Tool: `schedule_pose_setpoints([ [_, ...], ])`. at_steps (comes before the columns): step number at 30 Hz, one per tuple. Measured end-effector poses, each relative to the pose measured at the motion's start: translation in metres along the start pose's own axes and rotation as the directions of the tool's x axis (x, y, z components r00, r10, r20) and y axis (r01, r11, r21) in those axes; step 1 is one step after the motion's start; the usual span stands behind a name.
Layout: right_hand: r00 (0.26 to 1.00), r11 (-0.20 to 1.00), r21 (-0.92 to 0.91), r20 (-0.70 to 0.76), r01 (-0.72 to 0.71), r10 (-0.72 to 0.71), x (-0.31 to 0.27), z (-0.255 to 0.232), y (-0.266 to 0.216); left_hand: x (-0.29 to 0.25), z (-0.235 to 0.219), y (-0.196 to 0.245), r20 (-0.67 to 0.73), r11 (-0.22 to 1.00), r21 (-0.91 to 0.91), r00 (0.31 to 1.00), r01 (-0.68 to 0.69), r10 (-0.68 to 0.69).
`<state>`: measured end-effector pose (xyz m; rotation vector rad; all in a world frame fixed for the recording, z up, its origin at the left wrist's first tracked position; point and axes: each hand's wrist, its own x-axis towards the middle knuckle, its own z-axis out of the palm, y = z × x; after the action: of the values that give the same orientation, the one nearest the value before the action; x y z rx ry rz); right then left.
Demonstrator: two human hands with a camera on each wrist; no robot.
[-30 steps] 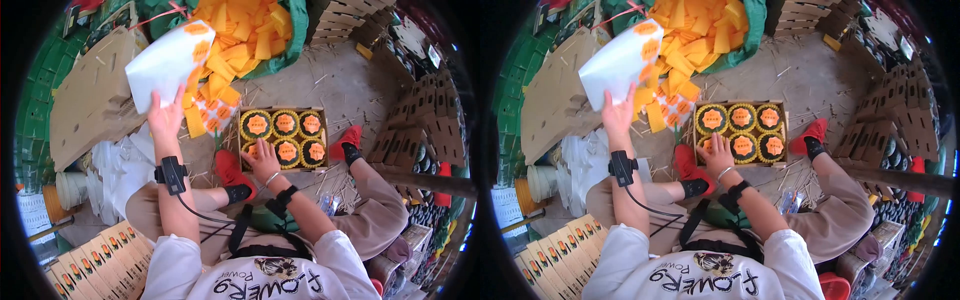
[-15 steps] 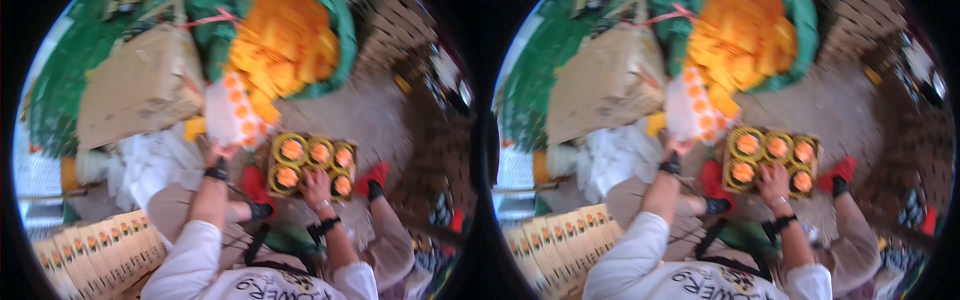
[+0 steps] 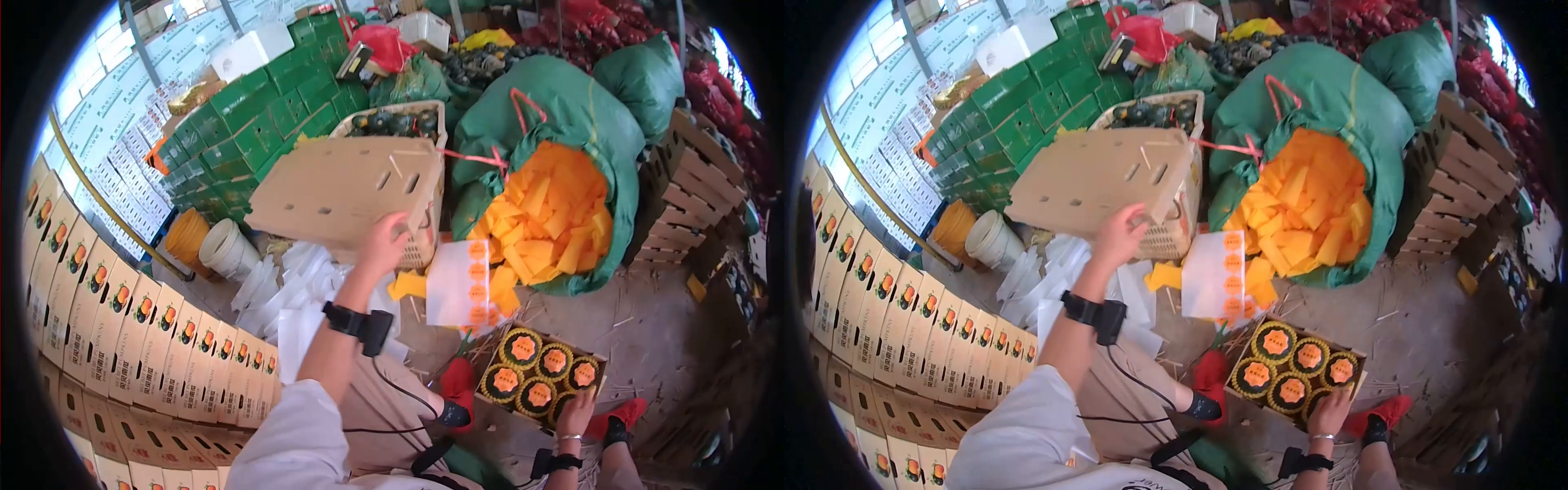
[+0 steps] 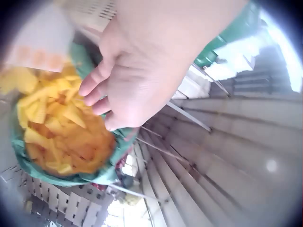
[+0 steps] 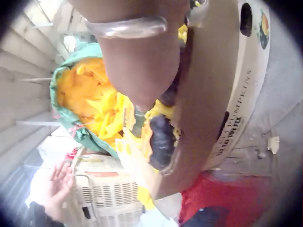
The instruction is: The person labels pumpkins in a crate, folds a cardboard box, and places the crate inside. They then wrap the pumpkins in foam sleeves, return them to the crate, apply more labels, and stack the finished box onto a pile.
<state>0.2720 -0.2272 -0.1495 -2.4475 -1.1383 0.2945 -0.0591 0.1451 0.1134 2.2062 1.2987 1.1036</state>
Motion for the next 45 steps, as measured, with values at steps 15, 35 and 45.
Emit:
schedule_pose_setpoints([
  [15, 0.993, 1.0, 0.002, -0.122, -0.008, 0.008, -0.022, -0.035, -0.045, 0.035, -0.057, -0.081, 0.451, 0.861, 0.456, 0.893, -0.225, -0.006],
  [35, 0.983, 0.952, 0.27, 0.068, 0.144, -0.168, -0.003, -0.05, -0.093, 0.015, -0.246, 0.023, -0.773, 0.705, -0.485, 0.63, -0.517, -0.071],
  [45, 0.397, 0.141, 0.378, -0.785, 0.915, -0.475, 0.005, -0.167, -0.3, -0.204, -0.231, 0.045, -0.584, 0.728, -0.604, 0.801, -0.324, -0.128],
])
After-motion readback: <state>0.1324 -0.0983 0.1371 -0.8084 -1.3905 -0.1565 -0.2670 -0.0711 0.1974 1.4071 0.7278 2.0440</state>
